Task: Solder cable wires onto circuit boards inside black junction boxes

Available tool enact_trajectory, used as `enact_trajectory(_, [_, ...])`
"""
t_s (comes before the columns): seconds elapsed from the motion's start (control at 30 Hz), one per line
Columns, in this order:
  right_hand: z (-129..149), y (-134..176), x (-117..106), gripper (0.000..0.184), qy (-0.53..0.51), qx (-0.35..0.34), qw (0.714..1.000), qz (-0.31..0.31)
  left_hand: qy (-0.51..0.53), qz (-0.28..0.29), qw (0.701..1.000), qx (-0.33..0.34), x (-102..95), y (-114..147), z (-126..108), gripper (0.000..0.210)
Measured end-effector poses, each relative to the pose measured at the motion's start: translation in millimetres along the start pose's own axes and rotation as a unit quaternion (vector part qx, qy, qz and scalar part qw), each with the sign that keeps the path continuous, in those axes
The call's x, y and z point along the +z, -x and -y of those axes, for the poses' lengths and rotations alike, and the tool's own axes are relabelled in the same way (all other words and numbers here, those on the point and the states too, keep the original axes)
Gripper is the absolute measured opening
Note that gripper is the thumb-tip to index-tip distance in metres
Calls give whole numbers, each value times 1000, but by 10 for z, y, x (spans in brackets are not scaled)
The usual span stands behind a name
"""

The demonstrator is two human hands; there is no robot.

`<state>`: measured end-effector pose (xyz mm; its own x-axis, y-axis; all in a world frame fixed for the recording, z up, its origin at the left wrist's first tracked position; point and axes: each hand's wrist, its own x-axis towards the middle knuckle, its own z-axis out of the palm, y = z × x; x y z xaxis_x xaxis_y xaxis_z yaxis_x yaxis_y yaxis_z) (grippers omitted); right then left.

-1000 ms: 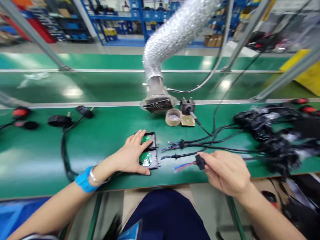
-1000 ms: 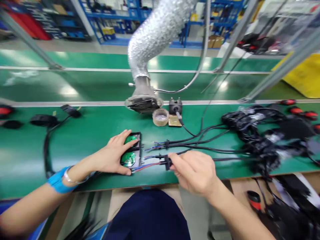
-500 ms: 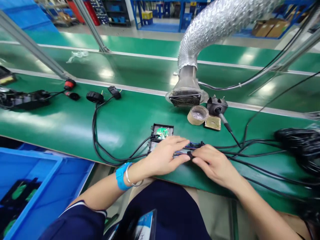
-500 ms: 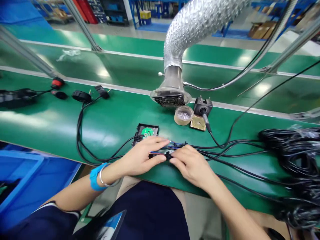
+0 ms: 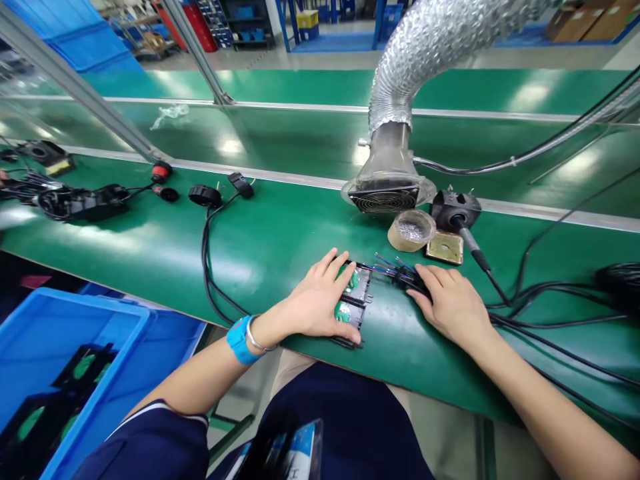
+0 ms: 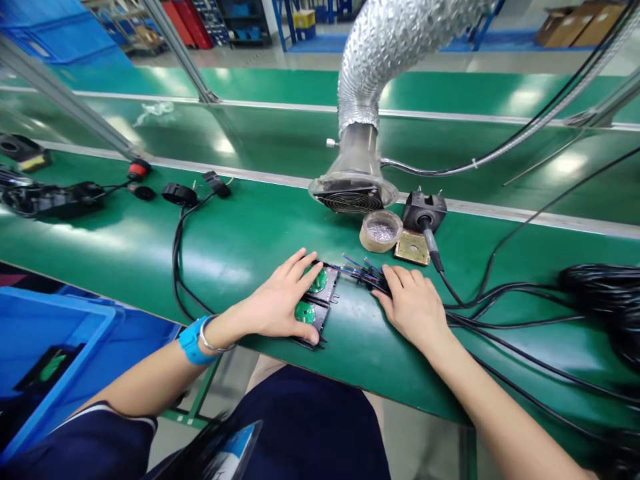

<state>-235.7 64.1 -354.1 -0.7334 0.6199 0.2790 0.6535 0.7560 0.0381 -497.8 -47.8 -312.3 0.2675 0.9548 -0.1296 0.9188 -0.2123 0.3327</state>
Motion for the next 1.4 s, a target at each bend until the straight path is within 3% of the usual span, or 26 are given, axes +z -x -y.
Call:
enact_trajectory(0.17, [-60, -99, 21, 41, 8, 42, 993, -113, -18, -7, 1000, -2, -1, 2, -52, 109])
enact_trajectory(0.27, [-78, -49, -47, 21, -7, -7, 981, -193, -18, -49, 999, -5, -62, 56, -98, 92])
enact_trajectory(0.33, [-51, 9, -126, 15, -24, -34, 975, -216, -21, -64, 997, 30, -81, 130, -155, 88])
enact_trajectory(0.4, [9, 54, -196, 14, -42, -37, 977, -204, -38, -50, 995, 79, -52, 207, -225, 101])
enact_trajectory(0.47, [76, 70, -225, 19, -38, -37, 987, -153, -72, -35, 993, 90, 22, 247, -291, 113])
enact_trajectory(0.6, [122, 31, -157, 18, 7, -17, 997, -78, -131, -49, 989, 51, 183, 171, -376, 102])
enact_trajectory(0.77, [90, 23, -161, 17, -2, -17, 996, -86, -45, -88, 993, 70, 139, 50, -422, 98])
enact_trajectory(0.87, [154, 75, -335, 11, -37, -12, 985, -169, 110, -110, 987, 44, -1, -31, -494, 70])
enact_trajectory(0.93, [227, 114, -484, 9, -89, -33, 976, -197, 264, -115, 957, 25, -76, -127, -585, 49])
enact_trajectory(0.97, [266, 132, -553, 8, -131, -51, 974, -180, 350, -119, 929, 21, -95, -178, -638, 43])
enact_trajectory(1.07, [386, 181, -709, 5, -307, -75, 947, -55, 537, -130, 833, 2, -81, -256, -780, 39])
enact_trajectory(1.13, [490, 198, -756, 6, -406, -57, 912, 9, 597, -114, 794, -19, -43, -199, -815, 41])
enact_trajectory(1.2, [622, 177, -759, 7, -446, -54, 893, 33, 638, -101, 762, -44, -21, -72, -780, 41])
enact_trajectory(1.27, [747, 98, -725, 10, -441, -78, 894, 21, 658, -123, 740, -66, -31, 54, -694, 40])
enact_trajectory(1.4, [780, -137, -631, 16, -404, -118, 907, -1, 627, -183, 752, -92, -72, 85, -521, 38])
